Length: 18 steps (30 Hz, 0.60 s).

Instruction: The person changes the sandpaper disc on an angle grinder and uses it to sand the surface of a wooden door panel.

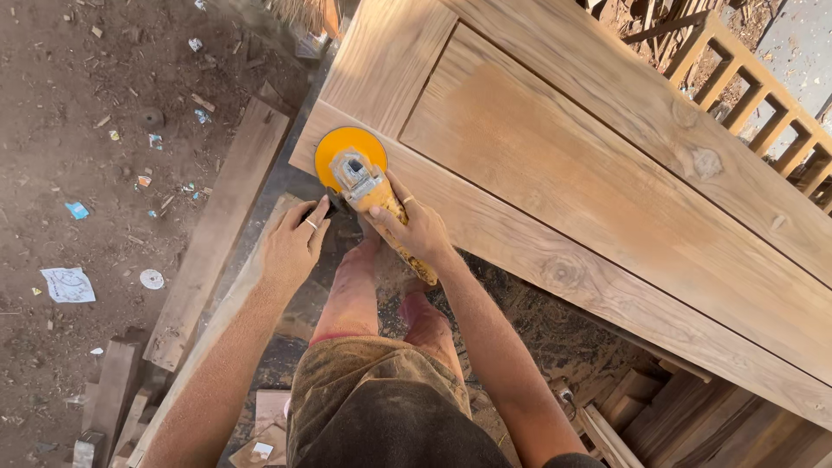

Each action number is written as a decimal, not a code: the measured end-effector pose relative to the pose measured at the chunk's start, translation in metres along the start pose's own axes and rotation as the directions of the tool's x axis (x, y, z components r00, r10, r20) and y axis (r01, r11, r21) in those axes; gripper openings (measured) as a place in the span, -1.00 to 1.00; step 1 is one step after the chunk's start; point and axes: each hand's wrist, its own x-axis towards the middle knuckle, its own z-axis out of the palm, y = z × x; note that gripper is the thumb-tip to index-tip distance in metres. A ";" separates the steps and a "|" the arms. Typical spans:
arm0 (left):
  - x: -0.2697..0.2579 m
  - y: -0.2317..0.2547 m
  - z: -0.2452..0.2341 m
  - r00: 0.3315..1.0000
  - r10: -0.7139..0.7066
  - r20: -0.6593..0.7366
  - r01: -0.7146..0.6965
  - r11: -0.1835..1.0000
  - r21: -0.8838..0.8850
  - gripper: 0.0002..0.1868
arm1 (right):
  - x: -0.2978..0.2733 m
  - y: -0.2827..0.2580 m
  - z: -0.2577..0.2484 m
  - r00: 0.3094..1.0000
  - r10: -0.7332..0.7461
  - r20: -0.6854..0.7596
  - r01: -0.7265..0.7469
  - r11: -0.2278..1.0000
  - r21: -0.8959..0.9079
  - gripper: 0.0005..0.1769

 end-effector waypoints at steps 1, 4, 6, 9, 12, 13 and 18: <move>0.002 0.000 0.001 0.999 0.027 -0.018 -0.026 0.998 0.053 -0.58 | -0.002 0.002 0.000 1.000 0.003 0.005 -0.003 1.000 0.005 -0.07; 0.018 0.011 0.010 0.994 0.104 -0.017 -0.102 0.989 0.111 -0.61 | -0.014 0.018 -0.005 0.997 0.040 -0.060 -0.035 0.996 0.087 -0.08; 0.028 0.028 0.024 0.988 0.154 -0.008 -0.152 0.981 0.117 -0.62 | -0.026 0.040 -0.015 0.987 0.071 -0.147 -0.043 0.981 0.190 -0.10; 0.023 0.060 0.049 0.964 0.235 0.126 -0.249 0.963 0.106 -0.58 | -0.061 0.084 -0.025 0.971 0.138 -0.195 -0.091 0.969 0.231 -0.14; 0.002 0.098 0.087 0.942 0.261 0.212 -0.287 0.952 0.103 -0.59 | -0.108 0.132 -0.030 0.950 0.168 -0.264 -0.091 0.956 0.279 -0.17; -0.006 0.111 0.101 0.928 0.288 0.237 -0.313 0.947 0.075 -0.58 | -0.124 0.149 -0.031 0.941 0.190 -0.281 -0.093 0.942 0.323 -0.18; -0.046 0.181 0.174 0.874 0.385 0.295 -0.409 0.912 0.019 -0.56 | -0.207 0.246 -0.034 0.878 0.368 -0.308 -0.208 0.870 0.447 -0.18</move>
